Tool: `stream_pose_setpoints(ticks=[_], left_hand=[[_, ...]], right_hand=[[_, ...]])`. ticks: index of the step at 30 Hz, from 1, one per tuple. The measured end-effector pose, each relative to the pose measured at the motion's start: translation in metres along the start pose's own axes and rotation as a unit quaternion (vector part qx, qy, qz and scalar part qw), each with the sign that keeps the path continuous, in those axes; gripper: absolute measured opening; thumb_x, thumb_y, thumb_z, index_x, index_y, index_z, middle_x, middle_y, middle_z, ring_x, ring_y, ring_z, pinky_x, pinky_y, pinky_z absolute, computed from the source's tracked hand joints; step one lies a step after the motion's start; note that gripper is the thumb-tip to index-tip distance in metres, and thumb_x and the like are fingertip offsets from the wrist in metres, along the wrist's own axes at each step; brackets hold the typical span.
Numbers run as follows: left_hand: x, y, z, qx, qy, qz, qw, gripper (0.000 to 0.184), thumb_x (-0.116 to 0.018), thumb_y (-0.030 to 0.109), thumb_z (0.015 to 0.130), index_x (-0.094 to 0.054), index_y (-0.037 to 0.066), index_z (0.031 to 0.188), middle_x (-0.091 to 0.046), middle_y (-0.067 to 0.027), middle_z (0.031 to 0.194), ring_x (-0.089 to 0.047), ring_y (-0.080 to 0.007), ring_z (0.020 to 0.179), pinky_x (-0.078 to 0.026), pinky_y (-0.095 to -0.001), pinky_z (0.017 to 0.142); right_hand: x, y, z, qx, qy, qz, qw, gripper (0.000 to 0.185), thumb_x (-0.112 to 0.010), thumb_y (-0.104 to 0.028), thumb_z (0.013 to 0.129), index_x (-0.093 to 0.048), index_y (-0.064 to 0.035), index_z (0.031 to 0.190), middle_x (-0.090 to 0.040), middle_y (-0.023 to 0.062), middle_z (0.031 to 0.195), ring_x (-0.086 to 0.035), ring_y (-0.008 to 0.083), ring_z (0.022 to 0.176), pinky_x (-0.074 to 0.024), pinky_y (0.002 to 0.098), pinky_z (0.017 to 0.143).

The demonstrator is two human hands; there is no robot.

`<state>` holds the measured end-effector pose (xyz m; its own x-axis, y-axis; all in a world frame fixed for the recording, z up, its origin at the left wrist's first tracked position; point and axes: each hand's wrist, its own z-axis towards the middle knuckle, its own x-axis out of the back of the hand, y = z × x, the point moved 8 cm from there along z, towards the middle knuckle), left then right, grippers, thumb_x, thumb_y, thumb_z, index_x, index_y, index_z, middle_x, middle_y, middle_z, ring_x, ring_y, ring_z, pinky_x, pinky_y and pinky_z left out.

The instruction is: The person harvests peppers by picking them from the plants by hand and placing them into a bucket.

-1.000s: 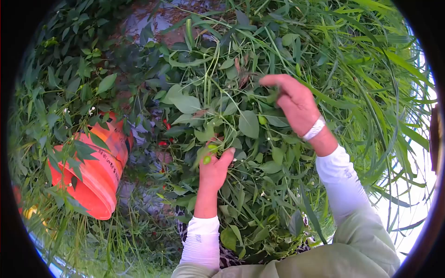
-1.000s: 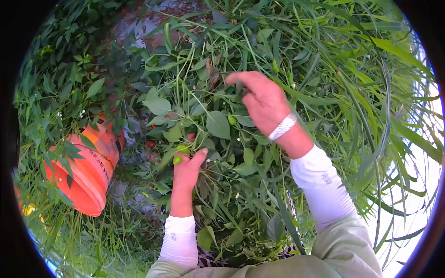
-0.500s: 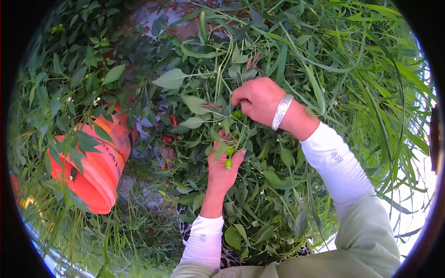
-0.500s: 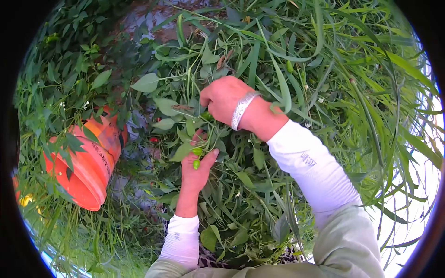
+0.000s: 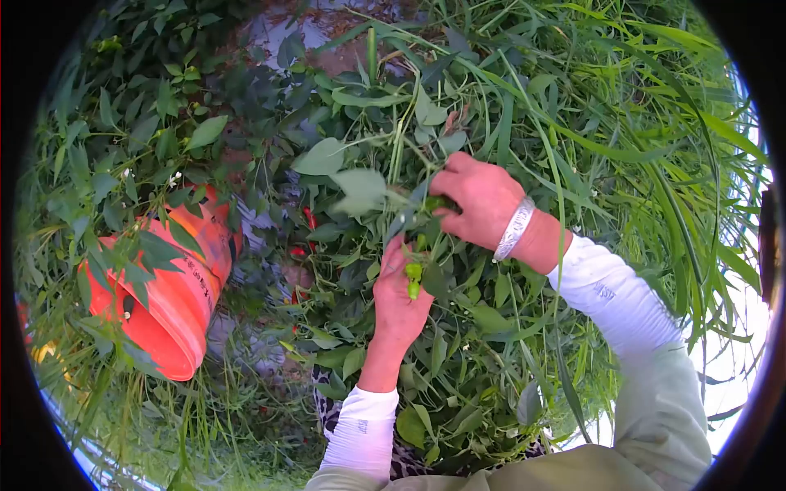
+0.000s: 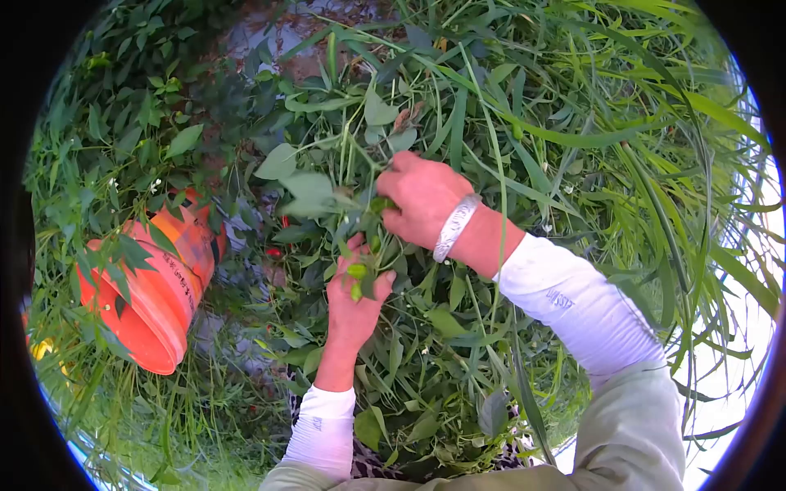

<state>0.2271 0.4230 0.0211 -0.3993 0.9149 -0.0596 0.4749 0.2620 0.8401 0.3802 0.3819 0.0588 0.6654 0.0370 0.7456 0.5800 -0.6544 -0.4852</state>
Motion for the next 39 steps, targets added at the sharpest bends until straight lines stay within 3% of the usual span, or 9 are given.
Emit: stream_pose_setpoints(ticks=[7,13,15,21,25,31,35,37,39], left_hand=[[-0.005,0.002,-0.001,0.019,-0.055,0.071,0.996,0.032,-0.067,0.005,0.070,-0.062,0.000,0.101,-0.056,-0.0139,0.116,-0.043,-0.0316,0.119,-0.029,-0.0384,0.102],[0.000,-0.027,-0.008,0.114,0.003,-0.068,0.991,0.039,-0.066,0.006,0.073,-0.057,-0.003,0.109,-0.052,-0.0190,0.121,-0.040,-0.0321,0.122,-0.029,-0.0366,0.103],[-0.001,-0.028,-0.007,0.092,-0.022,-0.040,0.995,0.043,-0.065,0.005,0.074,-0.053,-0.004,0.114,-0.050,-0.0165,0.125,-0.043,-0.0255,0.120,-0.032,-0.0344,0.101],[0.010,-0.027,-0.007,0.235,0.017,-0.276,0.932,0.039,-0.057,0.003,0.082,-0.051,0.000,0.121,-0.056,-0.0058,0.118,-0.051,-0.0116,0.106,-0.037,-0.0281,0.095],[0.012,-0.032,-0.005,0.216,0.009,-0.321,0.922,0.038,-0.054,0.007,0.085,-0.051,0.001,0.123,-0.057,-0.0044,0.116,-0.053,-0.0119,0.104,-0.038,-0.0281,0.094],[0.008,-0.023,-0.003,0.197,-0.034,-0.330,0.922,0.040,-0.055,0.007,0.084,-0.051,0.001,0.123,-0.057,-0.0046,0.117,-0.052,-0.0127,0.107,-0.036,-0.0280,0.096],[0.005,-0.017,-0.003,0.203,-0.048,-0.307,0.929,0.045,-0.055,0.006,0.084,-0.046,0.002,0.128,-0.056,-0.0040,0.119,-0.051,-0.0118,0.108,-0.036,-0.0278,0.096],[0.002,-0.016,-0.004,0.212,-0.049,-0.284,0.934,0.046,-0.055,0.007,0.084,-0.045,0.002,0.129,-0.055,-0.0039,0.119,-0.050,-0.0112,0.108,-0.035,-0.0276,0.096],[0.004,-0.014,-0.001,0.177,-0.067,-0.222,0.957,0.044,-0.055,0.009,0.085,-0.047,0.002,0.128,-0.055,-0.0039,0.119,-0.049,-0.0111,0.108,-0.035,-0.0273,0.096]], right_hand=[[0.002,0.024,-0.018,-0.129,0.177,0.130,0.967,0.017,-0.063,-0.009,0.066,-0.056,-0.0001,0.079,-0.053,0.0145,0.081,-0.056,0.0326,0.066,-0.0464,0.0387,0.060],[0.010,-0.030,-0.024,0.063,0.178,0.102,0.977,0.016,-0.060,-0.002,0.068,-0.055,-0.0008,0.083,-0.054,0.0126,0.086,-0.057,0.0323,0.070,-0.0485,0.0363,0.062],[0.000,-0.026,-0.021,0.015,0.114,0.103,0.988,0.019,-0.058,0.001,0.069,-0.055,-0.0012,0.088,-0.055,0.0134,0.088,-0.058,0.0322,0.073,-0.0491,0.0359,0.062],[0.044,0.009,-0.071,-0.214,0.297,0.365,0.856,0.022,-0.055,-0.002,0.078,-0.058,0.0001,0.100,-0.059,0.0040,0.085,-0.054,0.0076,0.066,-0.0437,0.0234,0.058],[0.000,-0.033,-0.071,-0.088,0.096,0.352,0.927,0.012,-0.054,-0.004,0.079,-0.060,0.0001,0.089,-0.059,0.0130,0.075,-0.058,0.0267,0.067,-0.0463,0.0336,0.062],[-0.010,-0.016,-0.038,-0.152,0.232,0.248,0.928,0.010,-0.062,-0.002,0.070,-0.056,0.0015,0.078,-0.057,0.0157,0.073,-0.056,0.0314,0.066,-0.0451,0.0355,0.060],[-0.039,0.002,-0.044,-0.259,0.283,0.367,0.847,0.017,-0.066,-0.005,0.068,-0.057,0.0030,0.080,-0.057,0.0085,0.072,-0.053,0.0164,0.064,-0.0435,0.0298,0.059],[-0.078,0.022,-0.059,-0.433,0.302,0.603,0.598,0.018,-0.066,-0.004,0.070,-0.059,0.0026,0.085,-0.061,0.0060,0.079,-0.053,0.0124,0.065,-0.0429,0.0269,0.058],[-0.076,0.013,-0.053,-0.420,0.305,0.652,0.553,0.019,-0.065,-0.004,0.072,-0.061,0.0019,0.089,-0.063,0.0048,0.084,-0.054,0.0116,0.067,-0.0433,0.0255,0.059]])
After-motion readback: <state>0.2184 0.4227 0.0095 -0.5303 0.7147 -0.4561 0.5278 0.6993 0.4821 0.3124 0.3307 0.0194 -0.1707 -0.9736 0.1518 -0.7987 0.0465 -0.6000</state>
